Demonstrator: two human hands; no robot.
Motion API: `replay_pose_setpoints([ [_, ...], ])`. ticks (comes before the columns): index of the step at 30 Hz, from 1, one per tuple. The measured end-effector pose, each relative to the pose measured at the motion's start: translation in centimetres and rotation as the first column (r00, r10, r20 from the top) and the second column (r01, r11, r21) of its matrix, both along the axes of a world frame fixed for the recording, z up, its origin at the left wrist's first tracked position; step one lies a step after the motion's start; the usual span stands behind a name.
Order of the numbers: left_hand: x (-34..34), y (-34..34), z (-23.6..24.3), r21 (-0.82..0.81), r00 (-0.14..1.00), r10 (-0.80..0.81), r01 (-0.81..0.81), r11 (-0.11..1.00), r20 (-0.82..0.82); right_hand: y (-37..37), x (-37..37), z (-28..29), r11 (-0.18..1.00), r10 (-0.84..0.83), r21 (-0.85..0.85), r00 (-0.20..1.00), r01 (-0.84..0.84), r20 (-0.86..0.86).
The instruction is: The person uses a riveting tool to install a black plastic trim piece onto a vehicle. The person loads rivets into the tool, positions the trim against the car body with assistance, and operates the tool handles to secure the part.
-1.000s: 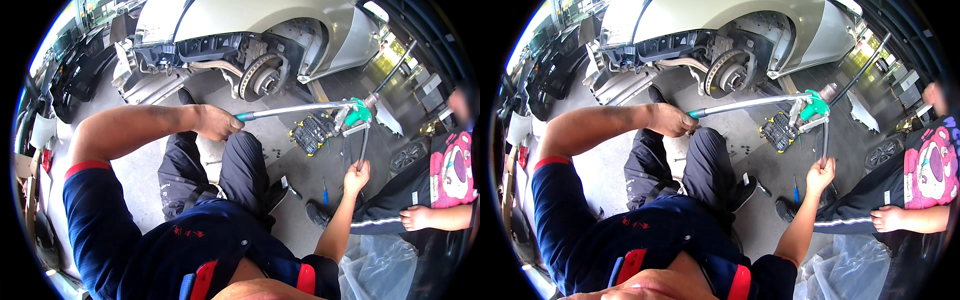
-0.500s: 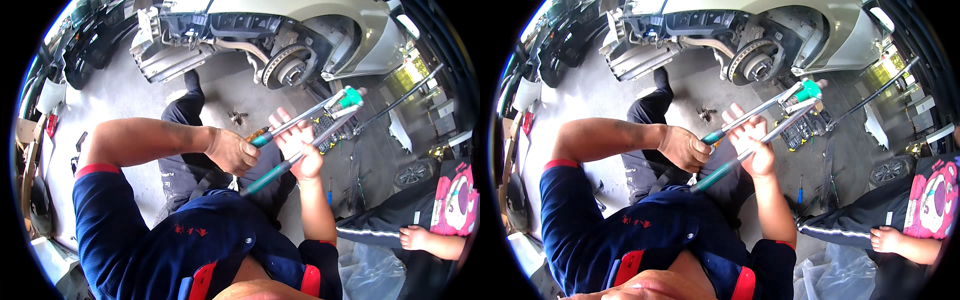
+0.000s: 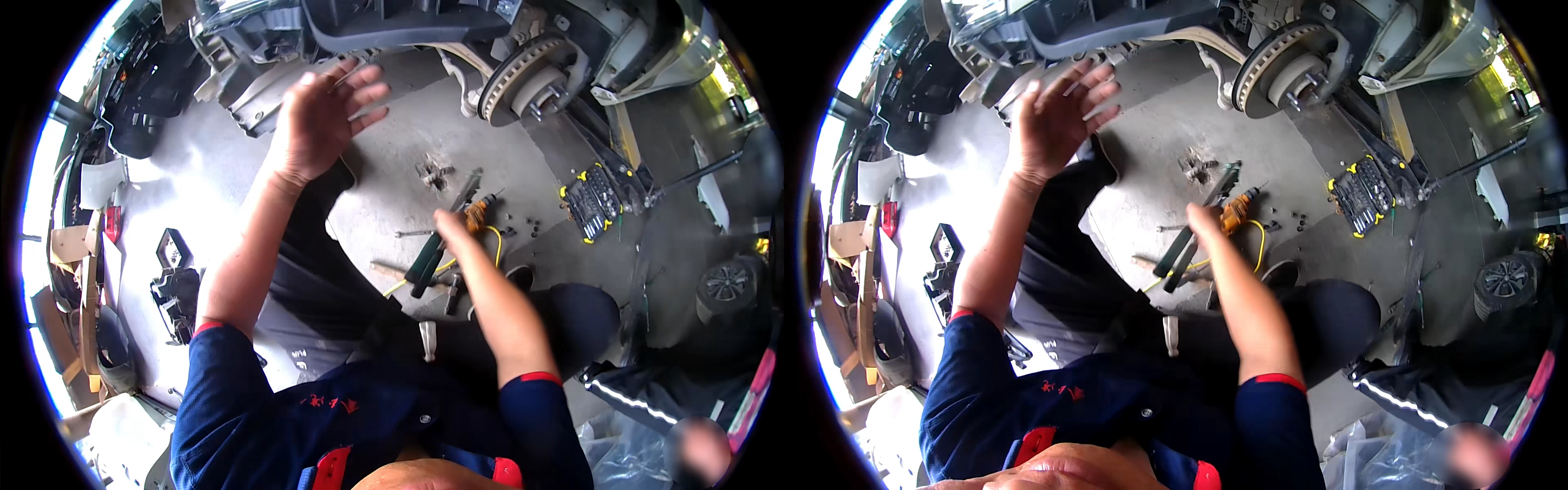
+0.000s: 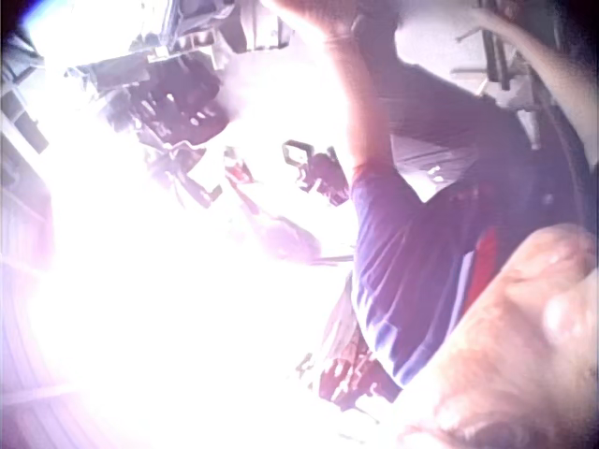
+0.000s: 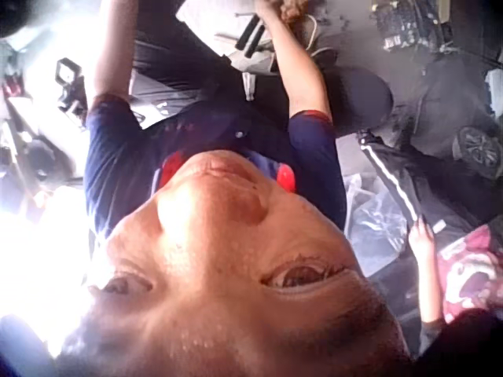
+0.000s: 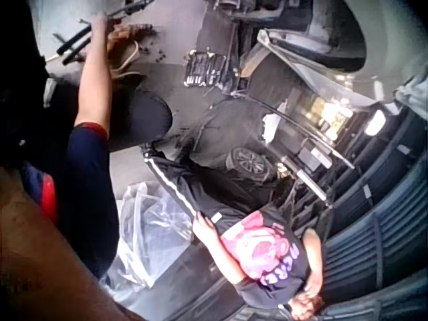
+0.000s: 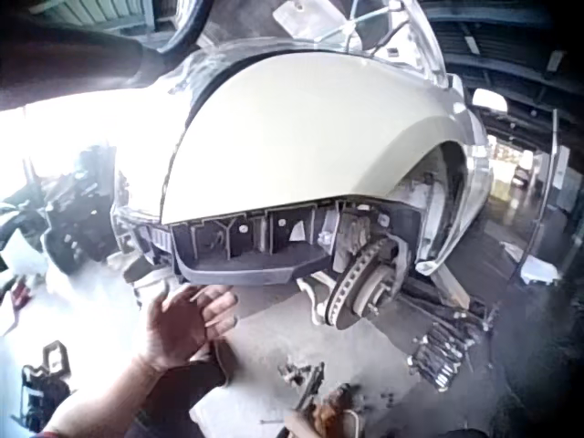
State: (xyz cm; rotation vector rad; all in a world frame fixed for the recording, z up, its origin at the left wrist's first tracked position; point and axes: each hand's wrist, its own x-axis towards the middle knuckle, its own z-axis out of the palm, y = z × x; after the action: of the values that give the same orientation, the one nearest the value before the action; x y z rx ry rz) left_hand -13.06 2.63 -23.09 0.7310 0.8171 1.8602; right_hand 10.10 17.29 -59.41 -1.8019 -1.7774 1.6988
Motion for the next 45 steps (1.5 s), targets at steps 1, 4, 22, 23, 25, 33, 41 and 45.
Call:
replay_pose_setpoints([
  [1, -1.5, -0.2, -0.3, 0.077, 0.995, -0.001, -0.007, 0.997, 0.104, -2.3, -2.1, -1.0, 0.999, 0.011, 0.035, 0.997, -0.014, 0.081],
  [4, -4.0, -0.4, -0.4, 0.263, 0.985, -0.022, -0.023, 0.965, 0.168, -7.6, -4.4, -0.7, 0.956, 0.075, 0.245, 0.942, -0.160, 0.326],
  [22, -4.0, -1.1, 0.7, 0.094, 0.995, -0.054, 0.046, 0.995, 0.088, -12.4, -4.2, -11.7, 0.814, 0.513, 0.148, 0.814, -0.562, 0.272],
  [23, -5.0, -1.2, -0.2, 0.015, 0.994, -0.094, 0.093, 0.996, 0.054, -12.5, -5.2, -12.1, 0.778, 0.523, 0.214, 0.798, -0.590, 0.300],
  [25, -6.5, -3.5, -4.0, -0.207, 0.984, -0.148, 0.125, 0.970, -0.101, -13.2, -6.4, -11.3, 0.807, 0.549, 0.119, 0.809, -0.578, 0.208],
  [33, -3.8, -5.8, -23.2, -0.722, 0.179, -0.737, -0.446, 0.529, -0.651, -18.2, -8.5, -7.0, 0.870, 0.492, 0.135, 0.855, -0.475, -0.162],
  [41, -4.3, -5.7, -37.3, -0.997, 0.994, -0.098, -0.063, -0.043, -0.058, -19.5, -10.3, 2.9, 0.940, 0.339, 0.185, 0.820, -0.286, -0.460],
  [45, -2.6, -0.3, -36.9, -0.921, 0.967, 0.036, 0.228, 0.315, 0.251, -14.2, -7.4, 2.9, 0.965, 0.246, 0.218, 0.788, -0.145, -0.564],
])
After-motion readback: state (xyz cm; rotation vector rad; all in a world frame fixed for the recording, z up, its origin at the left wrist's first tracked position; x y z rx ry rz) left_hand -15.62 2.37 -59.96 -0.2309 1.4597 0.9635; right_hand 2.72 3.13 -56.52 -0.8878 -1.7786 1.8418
